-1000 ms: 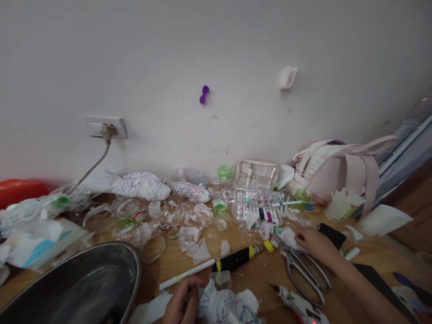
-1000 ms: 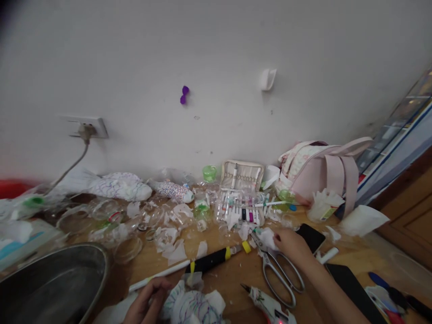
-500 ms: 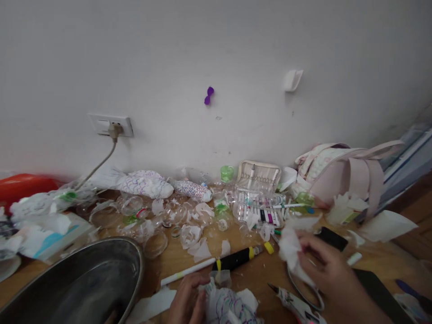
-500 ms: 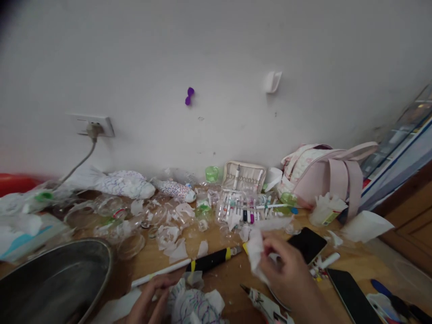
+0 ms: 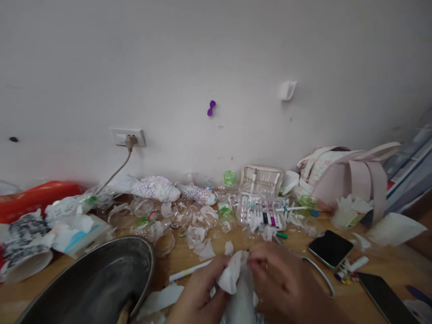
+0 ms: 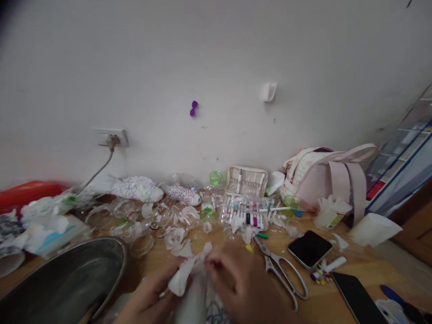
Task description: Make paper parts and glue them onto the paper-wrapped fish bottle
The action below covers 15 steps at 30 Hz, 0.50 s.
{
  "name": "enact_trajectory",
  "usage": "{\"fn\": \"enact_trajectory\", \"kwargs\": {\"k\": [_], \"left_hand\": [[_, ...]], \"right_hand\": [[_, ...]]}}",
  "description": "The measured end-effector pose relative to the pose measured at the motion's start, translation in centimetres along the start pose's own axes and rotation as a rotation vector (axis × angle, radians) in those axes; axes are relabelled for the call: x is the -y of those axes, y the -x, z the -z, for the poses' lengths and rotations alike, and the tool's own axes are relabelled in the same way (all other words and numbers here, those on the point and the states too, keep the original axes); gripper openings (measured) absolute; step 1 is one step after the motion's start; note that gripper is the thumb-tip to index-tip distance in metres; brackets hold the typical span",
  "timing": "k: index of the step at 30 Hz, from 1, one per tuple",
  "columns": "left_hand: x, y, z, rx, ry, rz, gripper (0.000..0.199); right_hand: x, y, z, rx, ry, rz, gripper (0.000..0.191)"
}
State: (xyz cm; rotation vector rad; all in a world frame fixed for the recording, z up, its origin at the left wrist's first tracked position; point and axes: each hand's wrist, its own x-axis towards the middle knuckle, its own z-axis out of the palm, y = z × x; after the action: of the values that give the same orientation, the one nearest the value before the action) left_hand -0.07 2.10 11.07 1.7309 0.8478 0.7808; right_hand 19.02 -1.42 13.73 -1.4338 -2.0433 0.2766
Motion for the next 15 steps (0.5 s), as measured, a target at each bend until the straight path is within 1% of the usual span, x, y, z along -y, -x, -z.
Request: {"fn": "enact_trajectory", "kwargs": {"k": [1, 2, 3, 4, 5, 6, 7, 8, 10, 12, 13, 15], "left_hand": [[-0.3, -0.5, 0.5, -0.057, -0.142, -0.006, 0.03], [-0.5, -1.0, 1.0, -0.08, -0.317, 0.007, 0.034], [-0.4, -1.5, 1.4, -0.154, -0.506, 0.037, 0.037], [-0.2, -2.0, 1.7, -0.229, -0.674, 0.047, 0.041], [0.1, -2.4, 1.8, -0.288, -0.818, 0.035, 0.045], [0.5, -2.7, 1.9, -0.352, -0.952, 0.054, 0.045], [1.0, -2.9, 1.9, -0.43, -1.071, 0.104, 0.047], [1.4, -3.0, 1.8, -0.465, -1.148, 0.156, 0.049], [1.9, -2.9, 1.7, -0.431, -1.178, 0.202, 0.051], [2.0, -2.6, 1.7, -0.334, -1.052, 0.184, 0.046], [2.0, -2.4, 1.7, -0.283, -0.974, 0.157, 0.043], [1.8, -2.3, 1.5, -0.213, -0.788, 0.102, 0.043]], "right_hand": [[-1.0, -1.1, 0.5, 0.011, 0.136, -0.11, 0.018], [-2.4, -2.3, 0.7, 0.016, 0.196, -0.143, 0.016], [-4.0, -3.4, 0.7, 0.02, 0.239, -0.171, 0.013], [-5.7, -4.6, 0.3, 0.03, 0.281, -0.207, 0.013], [-7.4, -5.5, -0.2, 0.043, 0.319, -0.243, 0.018], [-8.9, -6.3, -0.9, 0.055, 0.353, -0.272, 0.023], [-10.3, -6.9, -1.7, 0.079, 0.378, -0.294, 0.029], [-11.4, -7.2, -2.5, 0.111, 0.394, -0.311, 0.031], [-12.8, -7.5, -3.8, 0.16, 0.412, -0.335, 0.025], [-13.3, -7.6, -4.4, 0.161, 0.414, -0.331, 0.023], [-13.2, -7.6, -4.4, 0.137, 0.412, -0.317, 0.023], [-12.3, -7.4, -3.8, 0.049, 0.403, -0.265, 0.021]]}}
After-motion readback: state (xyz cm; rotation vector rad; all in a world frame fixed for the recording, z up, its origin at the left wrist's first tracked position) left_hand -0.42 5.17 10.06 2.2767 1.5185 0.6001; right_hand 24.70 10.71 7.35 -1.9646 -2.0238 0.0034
